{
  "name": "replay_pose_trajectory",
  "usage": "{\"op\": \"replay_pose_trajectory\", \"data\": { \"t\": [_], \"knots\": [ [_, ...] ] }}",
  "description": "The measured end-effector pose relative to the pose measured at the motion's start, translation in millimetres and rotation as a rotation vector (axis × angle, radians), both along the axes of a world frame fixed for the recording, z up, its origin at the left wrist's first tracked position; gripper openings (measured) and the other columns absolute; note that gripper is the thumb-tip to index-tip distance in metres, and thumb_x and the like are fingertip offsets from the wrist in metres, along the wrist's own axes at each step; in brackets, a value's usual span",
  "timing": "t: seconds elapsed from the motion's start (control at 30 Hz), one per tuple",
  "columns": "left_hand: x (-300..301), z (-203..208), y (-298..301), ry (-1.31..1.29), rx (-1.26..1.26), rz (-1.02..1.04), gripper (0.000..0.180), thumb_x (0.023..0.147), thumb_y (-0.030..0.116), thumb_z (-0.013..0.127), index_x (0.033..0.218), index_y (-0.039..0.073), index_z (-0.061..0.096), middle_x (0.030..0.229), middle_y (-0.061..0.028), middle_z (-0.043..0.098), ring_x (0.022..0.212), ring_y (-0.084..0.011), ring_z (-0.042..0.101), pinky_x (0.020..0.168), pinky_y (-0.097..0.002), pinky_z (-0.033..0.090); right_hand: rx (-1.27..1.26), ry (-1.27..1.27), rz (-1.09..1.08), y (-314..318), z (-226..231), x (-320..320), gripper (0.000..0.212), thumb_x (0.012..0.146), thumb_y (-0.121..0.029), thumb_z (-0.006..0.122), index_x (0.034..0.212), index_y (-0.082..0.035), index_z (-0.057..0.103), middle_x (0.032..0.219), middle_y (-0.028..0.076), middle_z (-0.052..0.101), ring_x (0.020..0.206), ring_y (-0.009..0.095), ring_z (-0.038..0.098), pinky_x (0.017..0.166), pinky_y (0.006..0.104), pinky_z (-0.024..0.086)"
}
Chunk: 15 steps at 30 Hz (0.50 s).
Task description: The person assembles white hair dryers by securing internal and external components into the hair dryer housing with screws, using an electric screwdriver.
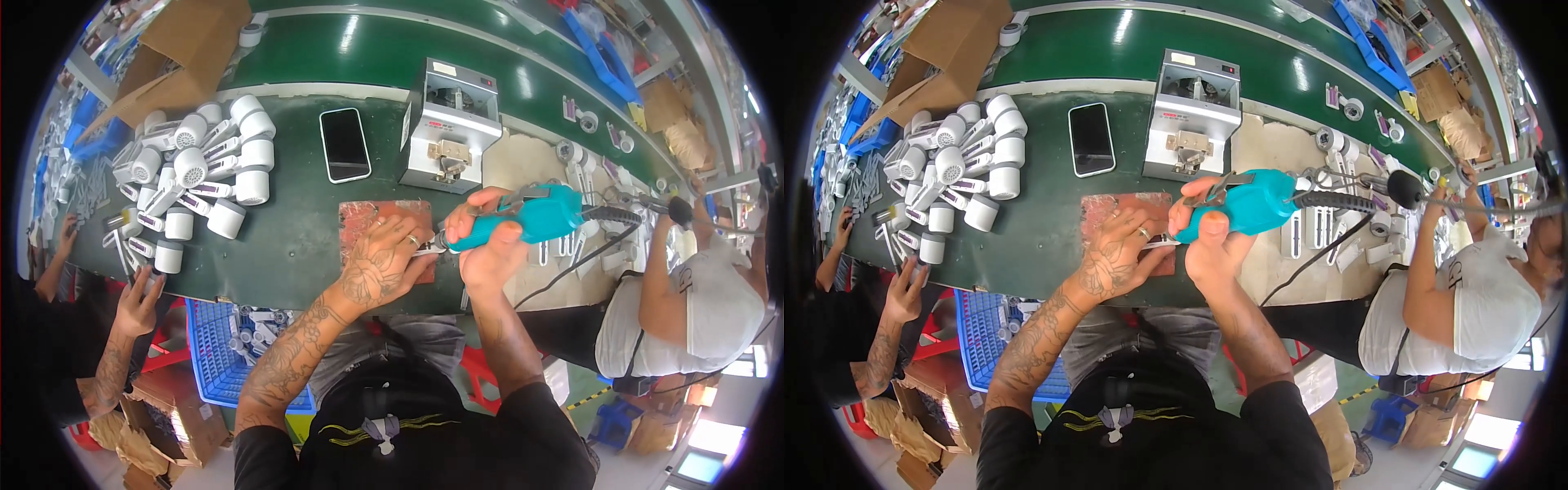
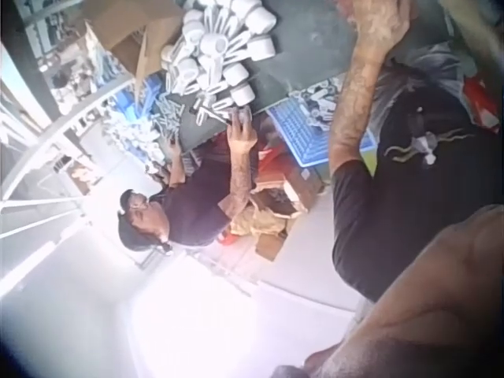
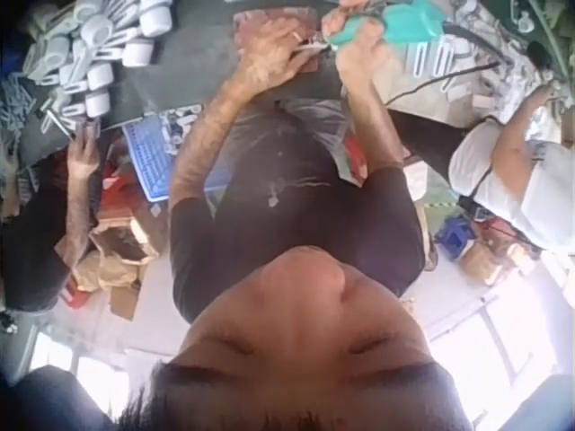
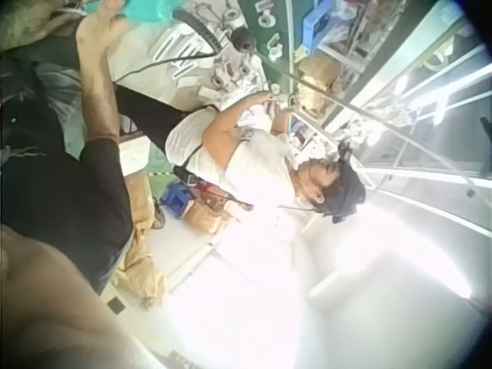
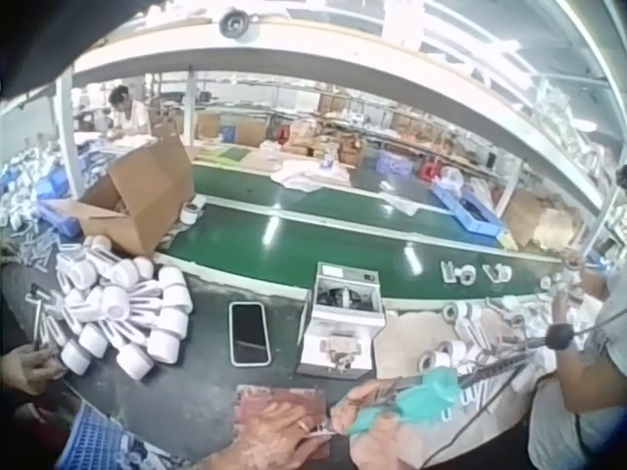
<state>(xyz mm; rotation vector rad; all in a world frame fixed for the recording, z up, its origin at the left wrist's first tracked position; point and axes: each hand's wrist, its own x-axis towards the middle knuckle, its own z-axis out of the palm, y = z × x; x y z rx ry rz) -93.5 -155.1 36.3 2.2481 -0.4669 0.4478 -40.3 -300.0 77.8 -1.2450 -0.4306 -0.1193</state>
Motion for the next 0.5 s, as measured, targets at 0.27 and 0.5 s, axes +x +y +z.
{"op": "replay_pose_trajectory", "data": {
  "t": [0.27, 0.5],
  "knots": [
    [-2.4, -2.9, 1.1, -0.065, 0.073, 0.056, 0.027, 0.079, 0.016, 0.078, 0.098, 0.006, 0.06, 0.097, -0.0102, 0.058, 0.094, -0.0316, 0.056, 0.082, -0.0439, 0.047, 0.064, -0.026, 0.027, 1.7, -3.0, 5.9, 0.074, 0.087, -0.065, 0.065, 0.108, 0.006, 0.055, 0.067, 0.006, 0.055, 0.059, 0.017, 0.056, 0.055, 0.0303, 0.047],
    [3.7, -9.3, 4.7, -0.083, 0.008, -0.023, 0.026, 0.08, 0.015, 0.077, 0.095, 0.006, 0.058, 0.097, -0.0099, 0.06, 0.091, -0.0313, 0.058, 0.082, -0.0433, 0.047, 0.084, -0.016, 0.042, 1.8, -3.4, 9.5, 0.073, 0.088, -0.061, 0.067, 0.112, 0.008, 0.056, 0.066, 0.005, 0.055, 0.058, 0.017, 0.057, 0.054, 0.03, 0.046]
  ]
}}
